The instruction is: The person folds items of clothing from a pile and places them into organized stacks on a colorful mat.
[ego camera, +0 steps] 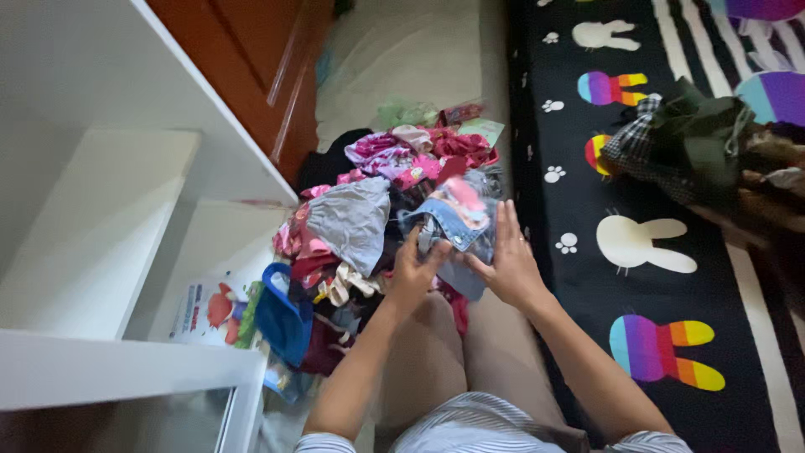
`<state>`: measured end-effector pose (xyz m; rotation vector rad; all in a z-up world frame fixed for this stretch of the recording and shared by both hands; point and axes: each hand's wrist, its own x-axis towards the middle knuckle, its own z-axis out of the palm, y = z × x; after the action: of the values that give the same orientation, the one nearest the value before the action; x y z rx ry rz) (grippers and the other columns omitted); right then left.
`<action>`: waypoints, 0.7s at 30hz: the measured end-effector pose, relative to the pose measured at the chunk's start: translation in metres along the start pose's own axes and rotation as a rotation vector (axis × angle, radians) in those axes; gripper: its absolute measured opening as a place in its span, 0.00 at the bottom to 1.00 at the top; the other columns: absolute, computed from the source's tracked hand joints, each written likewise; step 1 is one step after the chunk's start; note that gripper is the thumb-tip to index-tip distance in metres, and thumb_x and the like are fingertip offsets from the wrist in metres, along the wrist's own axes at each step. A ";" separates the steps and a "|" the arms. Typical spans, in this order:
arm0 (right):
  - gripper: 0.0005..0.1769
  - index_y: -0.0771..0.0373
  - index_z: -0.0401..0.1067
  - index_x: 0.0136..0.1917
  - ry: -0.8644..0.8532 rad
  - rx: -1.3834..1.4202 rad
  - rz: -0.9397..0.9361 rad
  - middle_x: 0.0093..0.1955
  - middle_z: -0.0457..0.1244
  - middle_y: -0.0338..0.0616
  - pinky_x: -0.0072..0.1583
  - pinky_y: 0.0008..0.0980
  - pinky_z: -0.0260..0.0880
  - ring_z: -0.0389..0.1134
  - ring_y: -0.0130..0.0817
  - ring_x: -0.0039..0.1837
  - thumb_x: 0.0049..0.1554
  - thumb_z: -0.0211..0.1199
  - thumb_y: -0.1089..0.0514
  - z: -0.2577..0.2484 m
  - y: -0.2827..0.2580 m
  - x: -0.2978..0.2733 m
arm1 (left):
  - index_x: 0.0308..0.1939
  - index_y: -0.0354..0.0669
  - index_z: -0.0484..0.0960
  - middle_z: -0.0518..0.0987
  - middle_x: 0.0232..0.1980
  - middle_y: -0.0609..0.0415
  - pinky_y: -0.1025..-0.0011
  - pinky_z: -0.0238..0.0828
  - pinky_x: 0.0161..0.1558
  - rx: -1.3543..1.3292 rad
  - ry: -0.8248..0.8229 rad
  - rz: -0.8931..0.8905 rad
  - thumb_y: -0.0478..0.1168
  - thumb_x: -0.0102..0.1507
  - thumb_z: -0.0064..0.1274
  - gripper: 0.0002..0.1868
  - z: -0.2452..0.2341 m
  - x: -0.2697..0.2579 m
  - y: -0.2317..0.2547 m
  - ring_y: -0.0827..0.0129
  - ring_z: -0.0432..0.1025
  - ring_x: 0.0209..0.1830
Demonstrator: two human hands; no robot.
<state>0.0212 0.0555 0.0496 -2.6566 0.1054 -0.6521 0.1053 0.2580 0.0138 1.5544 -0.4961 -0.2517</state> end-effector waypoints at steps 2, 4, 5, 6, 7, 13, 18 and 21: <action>0.56 0.72 0.43 0.81 -0.128 0.449 0.033 0.80 0.47 0.68 0.72 0.53 0.51 0.50 0.57 0.79 0.55 0.70 0.45 0.005 0.034 -0.001 | 0.62 0.33 0.78 0.82 0.50 0.44 0.65 0.74 0.54 -0.101 -0.004 -0.018 0.49 0.67 0.60 0.26 -0.001 0.014 0.012 0.64 0.75 0.49; 0.52 0.67 0.42 0.84 -0.263 0.902 0.067 0.84 0.45 0.58 0.76 0.47 0.47 0.45 0.47 0.83 0.60 0.67 0.48 0.024 0.069 -0.005 | 0.60 0.35 0.79 0.82 0.51 0.47 0.66 0.74 0.55 -0.425 -0.014 -0.104 0.51 0.67 0.57 0.26 -0.009 0.028 0.029 0.64 0.75 0.50; 0.44 0.65 0.48 0.82 -0.377 1.122 0.342 0.66 0.49 0.59 0.65 0.49 0.51 0.48 0.48 0.67 0.62 0.65 0.49 0.037 0.080 -0.006 | 0.60 0.37 0.79 0.82 0.51 0.49 0.66 0.74 0.55 -0.576 -0.035 -0.147 0.53 0.67 0.56 0.26 -0.013 0.032 0.038 0.65 0.76 0.50; 0.37 0.62 0.54 0.79 -0.492 1.333 0.618 0.48 0.52 0.60 0.54 0.50 0.56 0.51 0.49 0.50 0.64 0.64 0.49 0.045 0.087 -0.007 | 0.59 0.38 0.79 0.82 0.51 0.50 0.66 0.74 0.55 -0.712 -0.050 -0.188 0.54 0.66 0.54 0.26 -0.019 0.039 0.047 0.65 0.76 0.50; 0.37 0.62 0.54 0.79 -0.492 1.334 0.620 0.48 0.52 0.60 0.54 0.50 0.56 0.51 0.49 0.50 0.64 0.64 0.49 0.049 0.086 -0.014 | 0.58 0.40 0.80 0.82 0.51 0.52 0.66 0.74 0.55 -0.796 -0.073 -0.230 0.55 0.66 0.53 0.26 -0.022 0.045 0.053 0.65 0.76 0.50; 0.24 0.59 0.61 0.66 -0.634 1.928 0.787 0.61 0.64 0.39 0.65 0.44 0.72 0.70 0.32 0.61 0.59 0.59 0.51 0.006 0.015 -0.029 | 0.50 0.38 0.82 0.83 0.46 0.49 0.66 0.76 0.48 -1.017 -0.234 -0.538 0.63 0.65 0.50 0.30 -0.039 0.081 0.023 0.64 0.77 0.42; 0.26 0.60 0.67 0.68 -0.460 1.960 0.571 0.61 0.67 0.49 0.59 0.39 0.73 0.71 0.37 0.59 0.60 0.55 0.48 -0.037 0.032 -0.015 | 0.53 0.36 0.82 0.84 0.49 0.53 0.69 0.77 0.48 -0.352 -0.387 -0.469 0.51 0.69 0.53 0.21 -0.084 0.044 0.011 0.71 0.79 0.45; 0.25 0.63 0.69 0.66 -0.502 1.697 0.635 0.60 0.67 0.49 0.58 0.39 0.74 0.71 0.37 0.58 0.61 0.56 0.47 -0.016 0.079 -0.015 | 0.54 0.36 0.82 0.84 0.47 0.47 0.62 0.76 0.46 -0.449 -0.287 -0.839 0.49 0.68 0.53 0.20 -0.091 0.042 -0.013 0.62 0.79 0.40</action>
<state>0.0018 -0.0202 0.0243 -0.9460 0.1423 0.1969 0.1854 0.3193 0.0121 1.2070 0.0347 -1.1592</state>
